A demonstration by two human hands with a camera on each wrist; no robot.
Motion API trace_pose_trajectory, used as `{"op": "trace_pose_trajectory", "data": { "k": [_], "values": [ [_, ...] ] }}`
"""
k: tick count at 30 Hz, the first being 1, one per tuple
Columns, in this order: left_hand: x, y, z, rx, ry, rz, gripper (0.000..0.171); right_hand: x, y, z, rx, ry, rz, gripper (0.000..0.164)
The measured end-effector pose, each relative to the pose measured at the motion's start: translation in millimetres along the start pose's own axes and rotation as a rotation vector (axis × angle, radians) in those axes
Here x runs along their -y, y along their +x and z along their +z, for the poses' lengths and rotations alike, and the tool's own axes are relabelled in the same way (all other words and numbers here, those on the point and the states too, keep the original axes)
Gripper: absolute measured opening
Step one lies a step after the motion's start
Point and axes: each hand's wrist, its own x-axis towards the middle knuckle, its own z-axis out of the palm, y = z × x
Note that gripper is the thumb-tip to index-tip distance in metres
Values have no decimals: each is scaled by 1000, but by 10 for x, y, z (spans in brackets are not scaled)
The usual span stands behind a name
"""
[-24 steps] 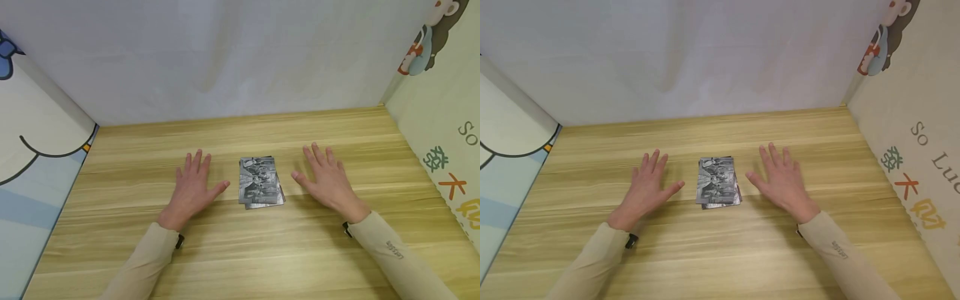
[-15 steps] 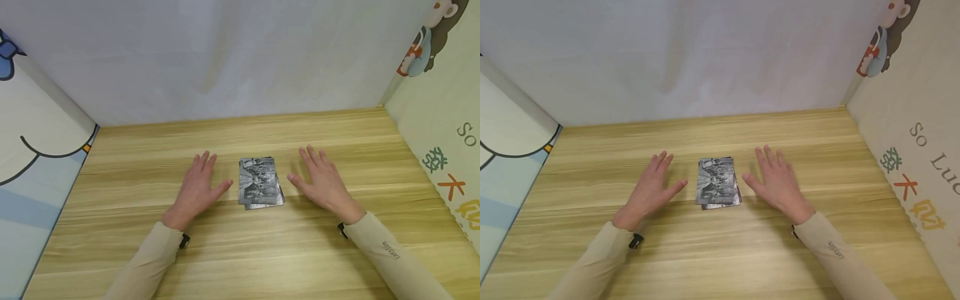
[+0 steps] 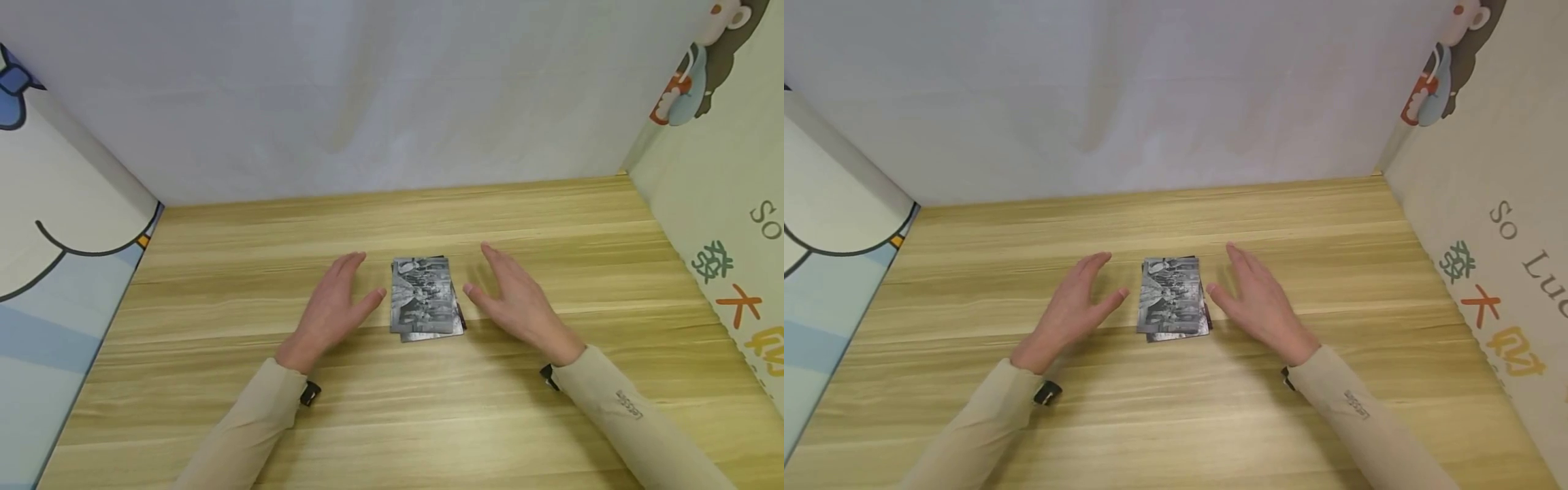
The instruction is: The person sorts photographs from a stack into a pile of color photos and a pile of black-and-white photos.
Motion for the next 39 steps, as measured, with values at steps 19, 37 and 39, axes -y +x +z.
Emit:
{"op": "trace_pose_trajectory", "data": {
  "k": [19, 37, 39],
  "values": [
    [-62, 66, 125, 42, -179, -52, 70, 103, 68, 124, 26, 184, -63, 68],
    [-86, 144, 233, 137, -274, -147, 66, 179, 155, 196, 131, 338, 16, 61],
    [-76, 157, 241, 148, -274, -162, 65, 172, 160, 202, 138, 335, 18, 60]
  ]
}}
